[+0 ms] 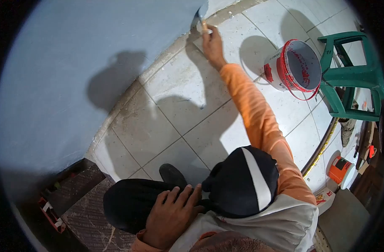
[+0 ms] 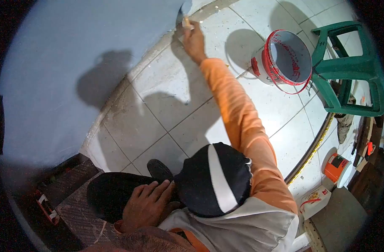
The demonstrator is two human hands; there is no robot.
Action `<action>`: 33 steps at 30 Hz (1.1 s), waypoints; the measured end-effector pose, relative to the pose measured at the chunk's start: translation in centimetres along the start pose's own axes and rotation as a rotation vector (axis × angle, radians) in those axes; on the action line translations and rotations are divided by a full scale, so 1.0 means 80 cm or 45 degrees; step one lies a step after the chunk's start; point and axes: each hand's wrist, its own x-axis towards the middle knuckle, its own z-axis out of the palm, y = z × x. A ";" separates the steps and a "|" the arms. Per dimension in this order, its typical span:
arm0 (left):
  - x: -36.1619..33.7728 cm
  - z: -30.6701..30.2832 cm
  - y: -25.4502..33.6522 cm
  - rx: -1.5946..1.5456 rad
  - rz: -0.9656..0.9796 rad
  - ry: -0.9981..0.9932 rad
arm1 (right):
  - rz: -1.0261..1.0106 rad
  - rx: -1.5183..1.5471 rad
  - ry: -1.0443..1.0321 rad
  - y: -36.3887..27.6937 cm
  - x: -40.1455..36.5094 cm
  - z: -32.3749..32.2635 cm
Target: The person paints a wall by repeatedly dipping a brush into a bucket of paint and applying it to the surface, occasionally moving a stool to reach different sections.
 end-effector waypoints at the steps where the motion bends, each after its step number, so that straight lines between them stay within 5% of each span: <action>1: 0.002 -0.001 0.001 -0.006 -0.005 -0.011 | 0.060 0.008 -0.043 -0.013 -0.014 0.014; 8: 0.016 -0.011 0.000 -0.055 -0.061 -0.068 | 0.114 0.180 -0.537 0.006 -0.047 -0.048; 14: 0.022 -0.010 0.003 0.008 -0.068 0.007 | 0.137 -0.069 -0.333 0.045 0.077 -0.091; 18: 0.020 -0.010 0.003 -0.077 -0.127 -0.078 | 0.258 0.132 -0.104 0.025 0.063 -0.103; 20: 0.022 -0.012 0.004 -0.039 -0.101 -0.020 | 0.359 0.439 0.217 0.020 0.050 -0.091; 27: 0.027 -0.017 -0.001 0.008 -0.051 0.041 | 0.594 0.530 -0.193 -0.006 0.008 -0.035; 31: 0.022 -0.012 -0.002 -0.107 -0.091 -0.122 | 0.712 0.630 0.135 -0.005 0.036 -0.080; 33: 0.027 -0.014 -0.001 0.010 -0.036 0.016 | 0.694 0.691 0.056 0.004 0.042 -0.068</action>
